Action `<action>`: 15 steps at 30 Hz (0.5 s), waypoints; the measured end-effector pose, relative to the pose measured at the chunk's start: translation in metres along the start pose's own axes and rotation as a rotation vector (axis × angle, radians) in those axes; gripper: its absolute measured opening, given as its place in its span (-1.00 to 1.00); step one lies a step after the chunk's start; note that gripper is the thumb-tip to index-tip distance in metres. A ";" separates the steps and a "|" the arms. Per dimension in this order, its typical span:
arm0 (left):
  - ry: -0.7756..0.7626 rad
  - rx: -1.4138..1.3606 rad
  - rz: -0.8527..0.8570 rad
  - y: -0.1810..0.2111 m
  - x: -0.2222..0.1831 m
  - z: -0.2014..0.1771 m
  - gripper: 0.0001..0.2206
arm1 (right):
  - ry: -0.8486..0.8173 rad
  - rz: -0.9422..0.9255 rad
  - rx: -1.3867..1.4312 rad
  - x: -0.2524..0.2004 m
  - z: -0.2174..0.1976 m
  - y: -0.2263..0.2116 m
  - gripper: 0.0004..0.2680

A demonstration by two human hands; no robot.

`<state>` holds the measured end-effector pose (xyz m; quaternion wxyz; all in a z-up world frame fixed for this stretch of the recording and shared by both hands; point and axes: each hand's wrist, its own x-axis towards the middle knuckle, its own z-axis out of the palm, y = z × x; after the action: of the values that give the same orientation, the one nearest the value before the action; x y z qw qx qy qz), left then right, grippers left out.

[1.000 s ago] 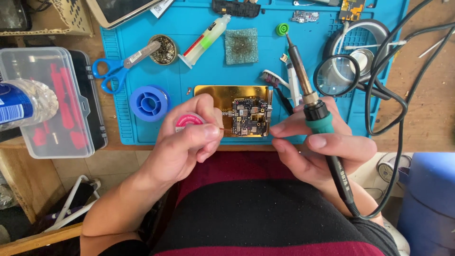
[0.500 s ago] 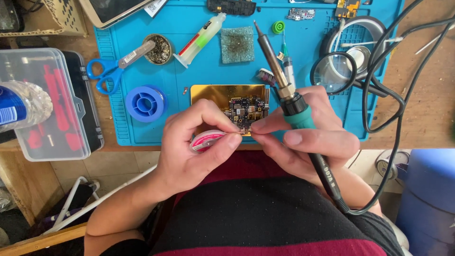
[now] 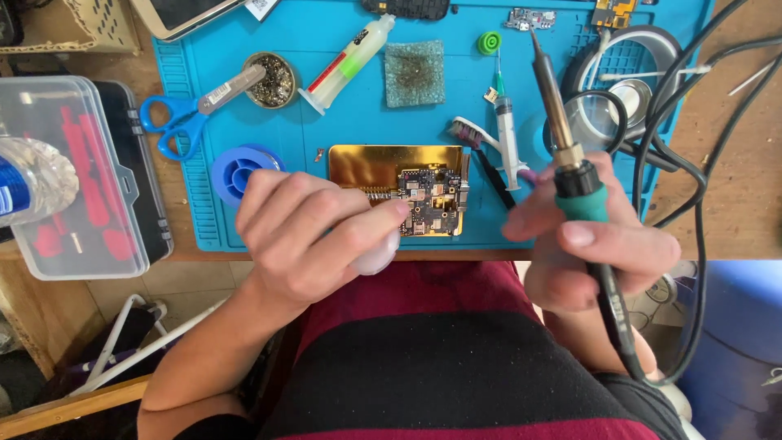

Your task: Soldering small electronic components onto a mobile phone circuit board and cleaning the work area with a cotton swab.

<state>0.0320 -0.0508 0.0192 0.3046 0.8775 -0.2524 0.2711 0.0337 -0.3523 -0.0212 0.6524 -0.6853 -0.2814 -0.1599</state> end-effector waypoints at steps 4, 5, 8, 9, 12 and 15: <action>-0.087 0.127 0.053 -0.005 -0.004 0.002 -0.82 | 0.102 -0.172 -0.165 -0.005 -0.005 0.008 -0.67; -0.072 0.141 0.053 -0.004 -0.004 0.003 -0.82 | 0.110 -0.128 -0.160 -0.011 -0.007 0.004 -0.71; -0.024 0.167 0.053 -0.003 0.002 0.011 -0.75 | 0.142 -0.022 -0.081 -0.023 -0.005 -0.004 -0.78; 0.021 0.185 0.067 -0.003 0.005 0.014 -0.69 | 0.170 0.022 -0.008 -0.025 -0.002 -0.006 -0.78; -0.009 0.198 0.073 -0.004 0.004 0.015 -0.75 | 0.000 0.183 0.016 -0.031 -0.014 -0.023 -0.80; 0.003 0.183 0.063 -0.006 0.004 0.018 -0.72 | -0.126 0.134 0.102 -0.041 -0.033 -0.013 -0.74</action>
<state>0.0440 -0.0602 0.0072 0.2147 0.8930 -0.2536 0.3036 -0.0018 -0.3923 -0.0313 0.6765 -0.6773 -0.2831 -0.0577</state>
